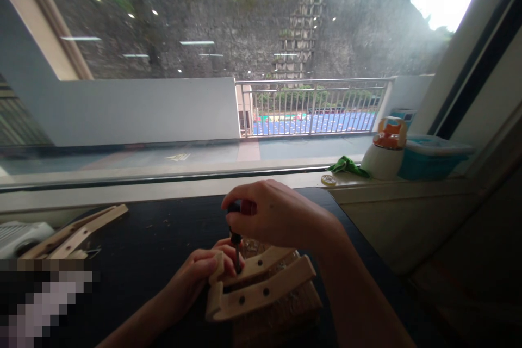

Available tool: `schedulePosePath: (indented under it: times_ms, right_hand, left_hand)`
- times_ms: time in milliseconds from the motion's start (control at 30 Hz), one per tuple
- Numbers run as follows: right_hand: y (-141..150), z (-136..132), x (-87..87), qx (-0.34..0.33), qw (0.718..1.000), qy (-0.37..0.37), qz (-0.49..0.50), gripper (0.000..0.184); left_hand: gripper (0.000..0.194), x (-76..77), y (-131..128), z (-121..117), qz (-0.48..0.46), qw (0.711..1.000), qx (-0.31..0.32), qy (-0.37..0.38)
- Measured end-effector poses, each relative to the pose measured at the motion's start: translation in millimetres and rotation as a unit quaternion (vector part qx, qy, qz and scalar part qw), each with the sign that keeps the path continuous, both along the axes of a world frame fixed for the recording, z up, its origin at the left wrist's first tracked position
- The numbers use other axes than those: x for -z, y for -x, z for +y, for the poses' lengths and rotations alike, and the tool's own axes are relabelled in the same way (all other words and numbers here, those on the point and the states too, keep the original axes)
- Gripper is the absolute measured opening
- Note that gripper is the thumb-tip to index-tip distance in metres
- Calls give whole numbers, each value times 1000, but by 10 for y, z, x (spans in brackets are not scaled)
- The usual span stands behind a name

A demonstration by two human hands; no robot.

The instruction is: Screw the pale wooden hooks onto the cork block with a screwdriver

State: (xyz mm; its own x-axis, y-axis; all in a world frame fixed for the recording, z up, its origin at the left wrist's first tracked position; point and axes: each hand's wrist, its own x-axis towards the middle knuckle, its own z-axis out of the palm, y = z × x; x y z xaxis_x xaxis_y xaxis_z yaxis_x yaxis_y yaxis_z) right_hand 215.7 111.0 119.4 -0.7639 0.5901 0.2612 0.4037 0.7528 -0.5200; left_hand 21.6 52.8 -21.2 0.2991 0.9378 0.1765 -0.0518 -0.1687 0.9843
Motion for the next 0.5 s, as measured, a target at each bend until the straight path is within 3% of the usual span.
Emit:
schedulePosePath:
  times_ms: [500]
  right_hand:
    - [1,34,34,22,1000,5,6,19]
  left_hand:
    - [29,-21,-7,-12,12,1000,-5,-1]
